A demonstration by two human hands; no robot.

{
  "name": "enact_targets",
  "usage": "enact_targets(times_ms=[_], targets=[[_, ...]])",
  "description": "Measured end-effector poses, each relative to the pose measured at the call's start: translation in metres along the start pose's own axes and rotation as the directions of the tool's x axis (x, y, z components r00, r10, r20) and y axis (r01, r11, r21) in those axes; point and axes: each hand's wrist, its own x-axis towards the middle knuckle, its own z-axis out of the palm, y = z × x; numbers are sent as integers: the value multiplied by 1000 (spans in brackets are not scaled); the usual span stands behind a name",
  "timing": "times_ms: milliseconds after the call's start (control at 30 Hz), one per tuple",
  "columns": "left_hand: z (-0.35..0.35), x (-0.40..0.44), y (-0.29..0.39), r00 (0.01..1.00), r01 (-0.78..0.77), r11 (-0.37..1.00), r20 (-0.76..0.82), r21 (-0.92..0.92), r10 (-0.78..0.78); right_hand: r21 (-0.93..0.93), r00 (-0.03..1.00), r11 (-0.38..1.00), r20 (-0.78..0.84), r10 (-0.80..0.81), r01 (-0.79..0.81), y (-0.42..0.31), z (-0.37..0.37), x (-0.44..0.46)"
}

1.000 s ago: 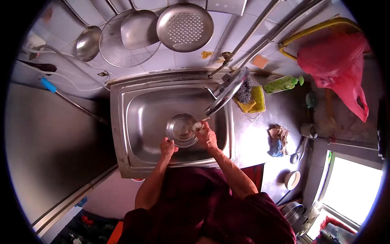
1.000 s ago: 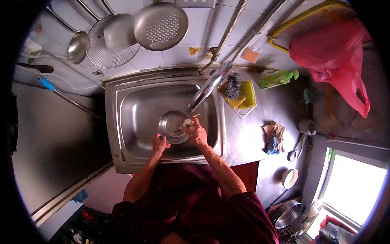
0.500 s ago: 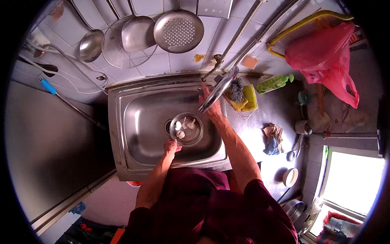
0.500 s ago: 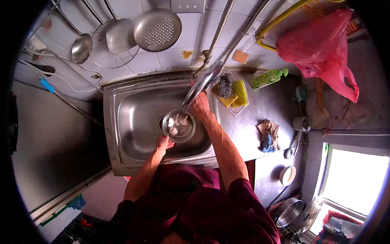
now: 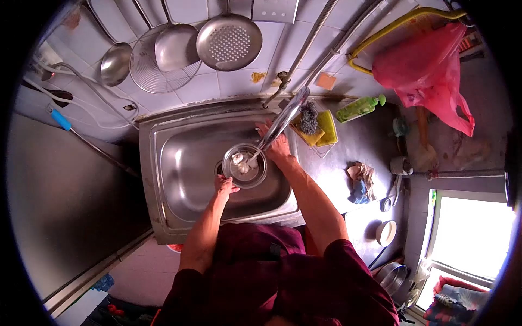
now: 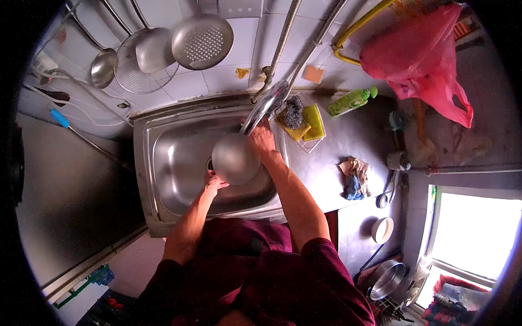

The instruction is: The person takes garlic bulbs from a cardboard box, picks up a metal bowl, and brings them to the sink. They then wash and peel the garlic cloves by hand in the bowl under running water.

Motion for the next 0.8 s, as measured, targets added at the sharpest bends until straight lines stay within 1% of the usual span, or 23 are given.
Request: enact_targets(times_ms=[33, 67, 100, 167, 233, 333, 367, 433, 467, 533, 567, 633, 667, 733, 767, 800], targets=[[-2, 3, -3, 1000, 4, 999, 5, -42, -4, 34, 1000, 999, 22, 18, -19, -5, -7, 1], [-3, 5, -7, 1000, 5, 999, 5, -40, -5, 69, 998, 997, 45, 35, -38, -9, -10, 1], [-4, 7, -11, 1000, 8, 999, -19, -39, -9, -65, 987, 985, 29, -160, 162, 15, 14, -1], [-6, 2, -12, 999, 15, 999, -41, -33, -16, -68, 989, 987, 25, -145, 147, 15, 17, -3], [-7, -4, -10, 999, -24, 994, -20, 105, 26, -71, 990, 988, 23, -137, 139, 19, 23, -3], [-6, -20, -9, 998, -27, 996, -56, 83, 31, 102, 992, 993, -114, -47, 59, 23, 36, -2], [-8, -21, -11, 998, -26, 996, -59, 81, 31, 105, 992, 993, -113, -49, 61, 13, 27, 0], [-13, -22, -18, 998, -8, 998, -55, 66, 12, 141, 990, 982, -44, 136, -129, -1, 13, 3], [-15, -21, -22, 998, -9, 998, -55, 68, 12, 142, 990, 981, -44, 137, -129, -1, 11, 2], [-19, -25, -25, 999, -44, 996, -6, 82, 45, 6, 998, 999, 42, 50, -50, 1, 10, 3], [-20, -30, -25, 999, -45, 995, -8, 85, 46, 9, 998, 999, 40, 50, -51, 4, 13, 4], [-17, -43, -24, 995, -42, 998, -93, 55, 47, 68, 999, 997, -26, 31, -29, 10, 23, 3], [-19, -46, -23, 994, -42, 997, -95, 57, 47, 70, 999, 997, -26, 32, -30, 16, 31, 1], [-22, -52, -24, 995, -16, 998, -98, 52, 21, 75, 994, 997, -105, -25, 33, 27, 48, -2], [-23, -52, -25, 995, -15, 998, -100, 53, 20, 76, 994, 997, -104, -25, 33, 33, 52, -3], [-25, -53, -26, 996, -30, 998, -87, 51, 34, 26, 995, 998, -79, -59, 62, 39, 55, -4]])
